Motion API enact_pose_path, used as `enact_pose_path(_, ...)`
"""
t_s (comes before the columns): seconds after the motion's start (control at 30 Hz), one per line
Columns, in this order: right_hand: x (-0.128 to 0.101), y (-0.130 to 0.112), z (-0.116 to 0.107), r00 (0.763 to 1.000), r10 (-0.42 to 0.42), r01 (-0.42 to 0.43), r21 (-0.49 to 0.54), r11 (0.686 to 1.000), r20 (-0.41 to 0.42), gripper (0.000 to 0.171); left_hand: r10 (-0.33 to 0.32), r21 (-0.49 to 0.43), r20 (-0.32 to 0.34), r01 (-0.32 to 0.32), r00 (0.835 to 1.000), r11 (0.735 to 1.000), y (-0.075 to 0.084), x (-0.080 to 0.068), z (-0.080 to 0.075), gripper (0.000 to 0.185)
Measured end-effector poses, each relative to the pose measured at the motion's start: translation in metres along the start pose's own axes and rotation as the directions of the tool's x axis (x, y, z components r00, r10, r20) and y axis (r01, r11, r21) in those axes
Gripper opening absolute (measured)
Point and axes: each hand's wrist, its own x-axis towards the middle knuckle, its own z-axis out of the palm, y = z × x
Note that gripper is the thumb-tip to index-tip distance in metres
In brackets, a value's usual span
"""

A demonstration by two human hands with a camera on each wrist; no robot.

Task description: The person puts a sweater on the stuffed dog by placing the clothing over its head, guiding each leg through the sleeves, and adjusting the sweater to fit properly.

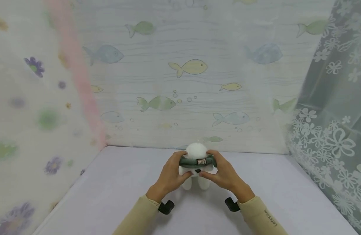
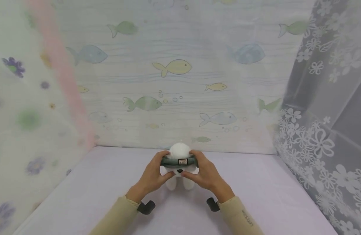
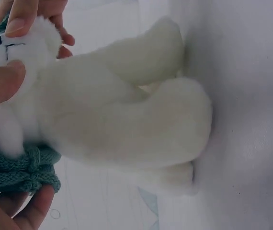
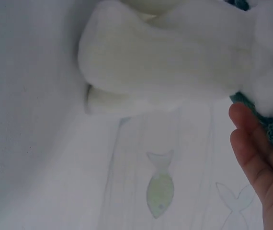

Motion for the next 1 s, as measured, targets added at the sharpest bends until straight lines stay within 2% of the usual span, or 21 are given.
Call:
enact_pose_path(0.1, -0.002, -0.002, 0.001, 0.998, 0.066, -0.066, -0.024, 0.998, -0.006, 0.081, -0.042, 0.009, 0.013, 0.041, 0.999, 0.999, -0.001, -0.002, 0.002, 0.073)
enact_pose_path(0.23, -0.003, -0.005, 0.002, 0.991, 0.129, -0.130, -0.049, 0.990, -0.017, 0.081, -0.056, -0.003, -0.002, 0.056, 0.998, 0.998, -0.002, -0.004, 0.006, 0.063)
enact_pose_path(0.3, -0.003, -0.006, 0.003, 0.991, 0.131, -0.133, -0.062, 0.989, -0.030, 0.076, -0.050, -0.008, -0.020, 0.050, 0.999, 0.999, -0.002, -0.005, 0.007, 0.057)
enact_pose_path(0.43, -0.002, -0.004, 0.005, 0.994, 0.078, -0.085, -0.106, 0.991, -0.074, 0.055, -0.033, 0.011, -0.064, 0.034, 0.997, 0.999, -0.001, -0.005, 0.010, 0.043)
enact_pose_path(0.57, -0.002, -0.001, 0.008, 0.991, -0.004, -0.017, -0.155, 0.988, -0.132, 0.045, -0.027, 0.007, -0.104, 0.028, 0.994, 1.000, 0.001, -0.005, 0.013, 0.039)
enact_pose_path(0.67, -0.001, 0.001, 0.009, 0.977, -0.082, 0.046, -0.184, 0.982, -0.197, 0.046, -0.035, -0.006, -0.125, 0.035, 0.992, 0.999, 0.004, -0.005, 0.012, 0.042)
enact_pose_path(0.77, 0.000, 0.000, 0.008, 0.953, -0.179, 0.128, -0.211, 0.969, -0.245, 0.047, -0.034, 0.006, -0.141, 0.035, 0.989, 0.999, 0.009, -0.004, 0.011, 0.044)
enact_pose_path(0.87, 0.002, -0.001, 0.010, 0.937, -0.247, 0.196, -0.215, 0.957, -0.245, 0.047, -0.019, 0.032, -0.160, 0.024, 0.987, 0.999, 0.014, -0.003, 0.011, 0.043)
enact_pose_path(1.0, 0.002, -0.005, 0.013, 0.941, -0.263, 0.219, -0.208, 0.953, -0.214, 0.040, -0.007, 0.054, -0.180, 0.017, 0.984, 0.998, 0.018, -0.002, 0.012, 0.039)
